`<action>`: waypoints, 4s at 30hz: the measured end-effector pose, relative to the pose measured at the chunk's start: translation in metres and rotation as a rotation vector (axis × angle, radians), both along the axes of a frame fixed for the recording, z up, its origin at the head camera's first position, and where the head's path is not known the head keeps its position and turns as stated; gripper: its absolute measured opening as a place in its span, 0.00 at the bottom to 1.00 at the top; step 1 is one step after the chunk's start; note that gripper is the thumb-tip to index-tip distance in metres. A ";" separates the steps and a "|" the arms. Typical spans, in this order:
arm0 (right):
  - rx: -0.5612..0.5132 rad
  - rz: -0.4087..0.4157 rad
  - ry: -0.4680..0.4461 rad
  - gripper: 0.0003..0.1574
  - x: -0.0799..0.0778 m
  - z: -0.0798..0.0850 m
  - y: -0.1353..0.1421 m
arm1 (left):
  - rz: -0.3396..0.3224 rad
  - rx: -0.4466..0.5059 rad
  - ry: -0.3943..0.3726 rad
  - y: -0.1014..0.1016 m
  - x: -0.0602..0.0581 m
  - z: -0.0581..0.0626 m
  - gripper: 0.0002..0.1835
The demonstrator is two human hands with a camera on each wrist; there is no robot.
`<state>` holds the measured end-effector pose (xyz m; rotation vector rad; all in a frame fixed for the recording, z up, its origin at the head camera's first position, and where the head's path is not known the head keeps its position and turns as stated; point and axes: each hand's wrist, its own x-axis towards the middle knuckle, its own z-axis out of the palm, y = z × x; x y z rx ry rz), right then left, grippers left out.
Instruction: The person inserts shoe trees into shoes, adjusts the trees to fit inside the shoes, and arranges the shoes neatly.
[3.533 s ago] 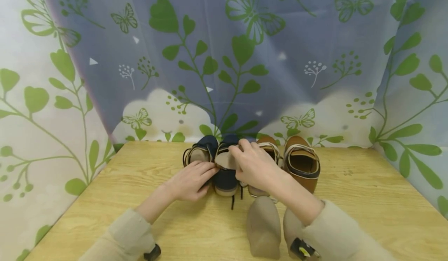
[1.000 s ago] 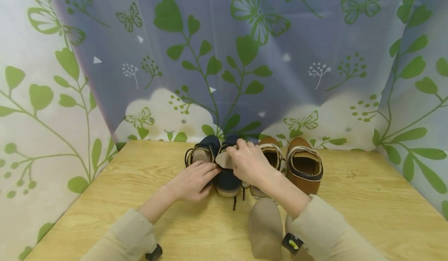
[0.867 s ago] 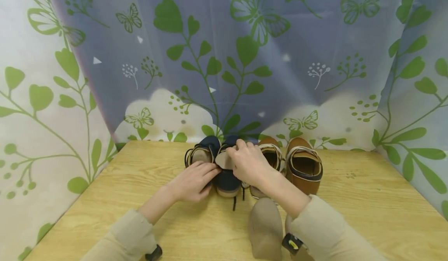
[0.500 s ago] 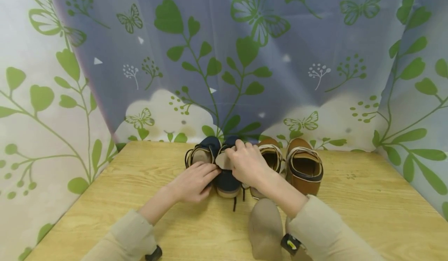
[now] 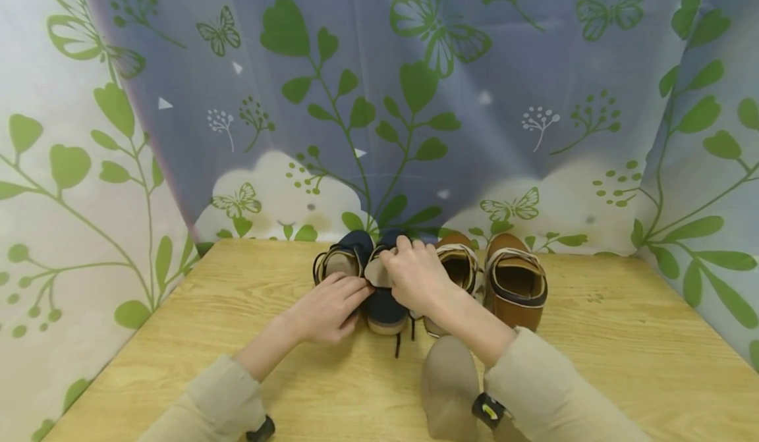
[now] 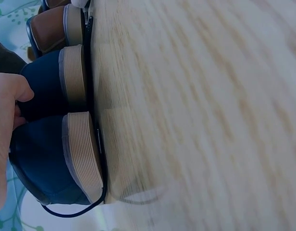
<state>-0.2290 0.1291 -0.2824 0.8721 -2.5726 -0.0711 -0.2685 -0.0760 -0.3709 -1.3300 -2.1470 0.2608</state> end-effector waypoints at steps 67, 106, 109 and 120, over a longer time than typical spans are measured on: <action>0.074 -0.096 -0.051 0.14 -0.012 0.000 -0.019 | 0.002 0.033 -0.010 0.001 0.000 0.000 0.22; 0.054 -0.114 -0.087 0.15 -0.024 -0.005 -0.022 | 0.011 0.049 -0.028 0.001 0.002 -0.001 0.23; 0.053 -0.121 -0.097 0.15 -0.024 -0.005 -0.023 | 0.011 0.048 -0.025 0.001 0.002 -0.001 0.23; 0.043 -0.137 -0.115 0.20 -0.029 -0.006 -0.024 | 0.034 0.034 -0.047 0.001 0.001 -0.001 0.24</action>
